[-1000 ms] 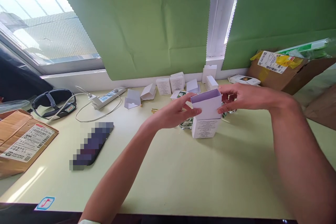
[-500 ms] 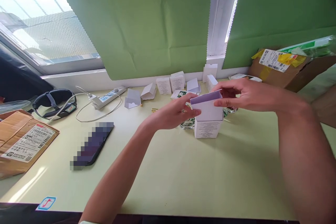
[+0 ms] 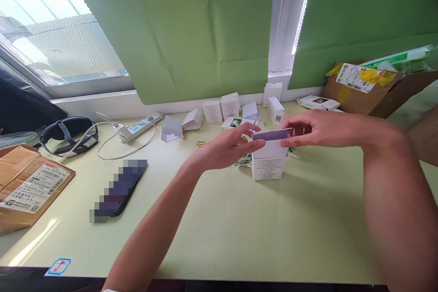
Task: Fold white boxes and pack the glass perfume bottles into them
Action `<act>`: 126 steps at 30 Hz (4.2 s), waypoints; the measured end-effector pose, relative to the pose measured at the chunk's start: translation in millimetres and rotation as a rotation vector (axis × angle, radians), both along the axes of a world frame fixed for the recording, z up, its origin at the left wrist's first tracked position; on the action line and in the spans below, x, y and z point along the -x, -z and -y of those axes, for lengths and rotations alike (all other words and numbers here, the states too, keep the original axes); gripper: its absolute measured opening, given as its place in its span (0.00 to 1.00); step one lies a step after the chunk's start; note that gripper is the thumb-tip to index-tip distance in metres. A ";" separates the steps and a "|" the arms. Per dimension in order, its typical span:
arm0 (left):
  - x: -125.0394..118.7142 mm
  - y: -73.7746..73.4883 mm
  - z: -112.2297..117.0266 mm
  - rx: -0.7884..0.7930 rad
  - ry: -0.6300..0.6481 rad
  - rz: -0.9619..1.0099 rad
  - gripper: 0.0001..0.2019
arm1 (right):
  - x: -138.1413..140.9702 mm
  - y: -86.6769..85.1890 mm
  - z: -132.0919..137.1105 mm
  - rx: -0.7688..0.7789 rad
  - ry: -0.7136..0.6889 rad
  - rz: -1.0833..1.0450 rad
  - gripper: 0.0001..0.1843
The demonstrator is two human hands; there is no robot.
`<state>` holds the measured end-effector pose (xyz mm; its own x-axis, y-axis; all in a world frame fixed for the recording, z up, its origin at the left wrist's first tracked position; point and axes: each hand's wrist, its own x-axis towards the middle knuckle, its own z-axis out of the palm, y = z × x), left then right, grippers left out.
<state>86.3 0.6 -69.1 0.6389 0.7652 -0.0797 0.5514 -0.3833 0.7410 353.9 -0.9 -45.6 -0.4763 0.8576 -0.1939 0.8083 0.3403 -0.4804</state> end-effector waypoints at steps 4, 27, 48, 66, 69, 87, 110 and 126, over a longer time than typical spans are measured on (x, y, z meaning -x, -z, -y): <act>-4.7 5.6 -0.6 0.058 -0.002 0.008 0.24 | 0.9 1.6 -0.4 0.051 -0.006 0.027 0.20; -17.7 24.1 -1.7 0.472 0.202 -0.004 0.28 | 6.5 6.9 -1.1 0.103 -0.048 0.032 0.15; -18.0 11.4 9.5 0.135 0.367 -0.239 0.06 | 48.2 20.9 13.5 0.123 -0.109 0.269 0.07; -18.9 28.9 -8.6 0.502 0.166 0.055 0.23 | 12.8 21.3 -17.9 0.443 0.008 0.052 0.29; -19.3 31.8 -9.6 0.513 0.172 0.074 0.23 | 13.2 23.7 -19.6 0.508 0.003 -0.023 0.32; -18.8 33.8 -9.7 0.504 0.158 0.103 0.21 | 14.8 16.1 -14.1 0.173 -0.074 0.044 0.22; -26.1 37.4 -13.4 0.192 -0.097 0.315 0.13 | 10.4 11.1 -9.6 -0.080 0.053 -0.099 0.10; -25.6 39.5 -13.8 -0.017 -0.155 0.293 0.17 | 14.2 8.3 -8.8 -0.252 -0.025 -0.033 0.18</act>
